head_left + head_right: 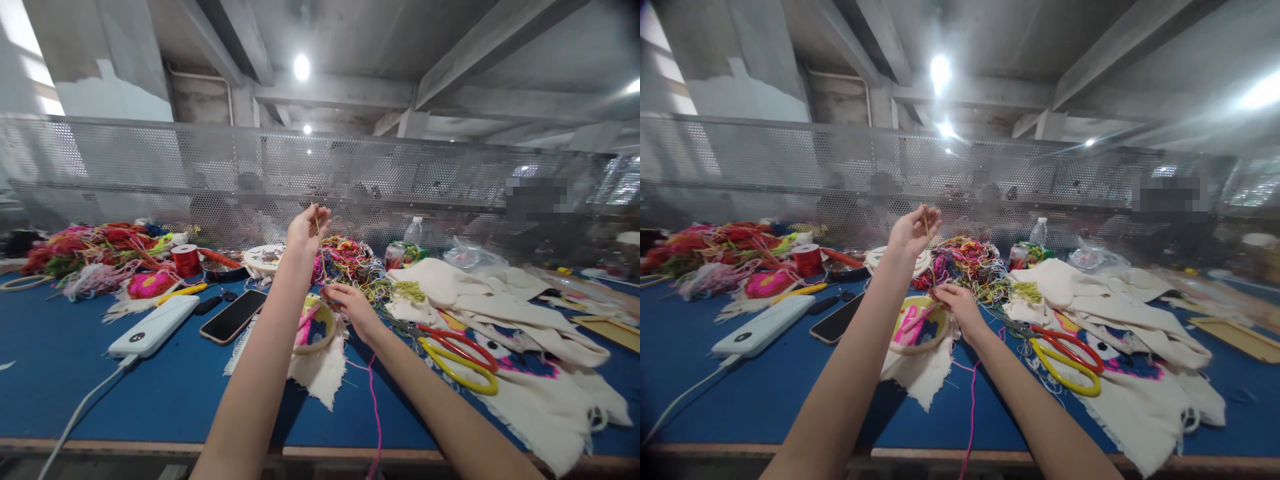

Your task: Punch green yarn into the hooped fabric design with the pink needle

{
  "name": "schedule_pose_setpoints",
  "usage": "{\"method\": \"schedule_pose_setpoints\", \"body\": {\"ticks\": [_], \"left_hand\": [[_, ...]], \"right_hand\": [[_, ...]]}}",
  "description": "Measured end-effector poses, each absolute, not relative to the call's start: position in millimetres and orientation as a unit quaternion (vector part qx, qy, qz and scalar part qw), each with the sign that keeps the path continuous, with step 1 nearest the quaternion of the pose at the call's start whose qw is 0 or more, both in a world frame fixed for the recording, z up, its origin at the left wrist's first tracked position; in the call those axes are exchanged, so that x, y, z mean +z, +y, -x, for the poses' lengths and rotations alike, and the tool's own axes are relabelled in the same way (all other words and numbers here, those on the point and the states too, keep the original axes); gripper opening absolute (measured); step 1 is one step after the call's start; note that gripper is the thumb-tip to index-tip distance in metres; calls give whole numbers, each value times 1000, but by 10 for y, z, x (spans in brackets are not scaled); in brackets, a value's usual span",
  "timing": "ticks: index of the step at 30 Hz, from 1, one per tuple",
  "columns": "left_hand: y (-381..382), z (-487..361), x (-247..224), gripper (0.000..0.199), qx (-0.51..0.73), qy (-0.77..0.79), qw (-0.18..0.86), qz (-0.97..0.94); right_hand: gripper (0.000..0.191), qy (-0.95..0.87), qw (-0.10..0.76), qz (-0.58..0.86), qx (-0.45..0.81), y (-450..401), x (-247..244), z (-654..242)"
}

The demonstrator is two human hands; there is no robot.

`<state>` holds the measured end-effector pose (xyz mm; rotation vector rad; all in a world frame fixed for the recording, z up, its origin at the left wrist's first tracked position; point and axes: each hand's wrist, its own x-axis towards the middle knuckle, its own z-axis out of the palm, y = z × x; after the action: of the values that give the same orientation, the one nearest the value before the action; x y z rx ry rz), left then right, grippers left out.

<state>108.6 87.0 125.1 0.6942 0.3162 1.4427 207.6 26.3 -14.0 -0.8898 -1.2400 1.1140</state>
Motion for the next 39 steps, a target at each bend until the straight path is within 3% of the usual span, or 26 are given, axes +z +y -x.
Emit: {"method": "schedule_pose_setpoints", "body": {"ticks": [12,17,26,31,35,37,39], "left_hand": [[912,-1023,1250,12,620,155,680,-359],[911,-1001,1266,25,595,183,661,-419],[939,-882,987,34,626,384,447,-510],[797,-586,498,7,470,520,342,-626],[607,-530,61,37,319,557,333,-691],[603,-518,-78,38,297,548,347,-701],[696,-447,-118,27,303,537,380,-689]], "right_hand": [[28,-569,603,403,386,328,-165,-2134],[27,-610,613,427,263,351,-177,-2166],[20,-649,574,499,-7,367,-215,-2339],[19,-672,535,507,-73,403,-238,-2373],[19,-682,514,509,-110,391,-225,-2366],[20,-686,502,511,-127,384,-211,-2374],[20,-695,486,510,-141,379,-192,-2401]]}}
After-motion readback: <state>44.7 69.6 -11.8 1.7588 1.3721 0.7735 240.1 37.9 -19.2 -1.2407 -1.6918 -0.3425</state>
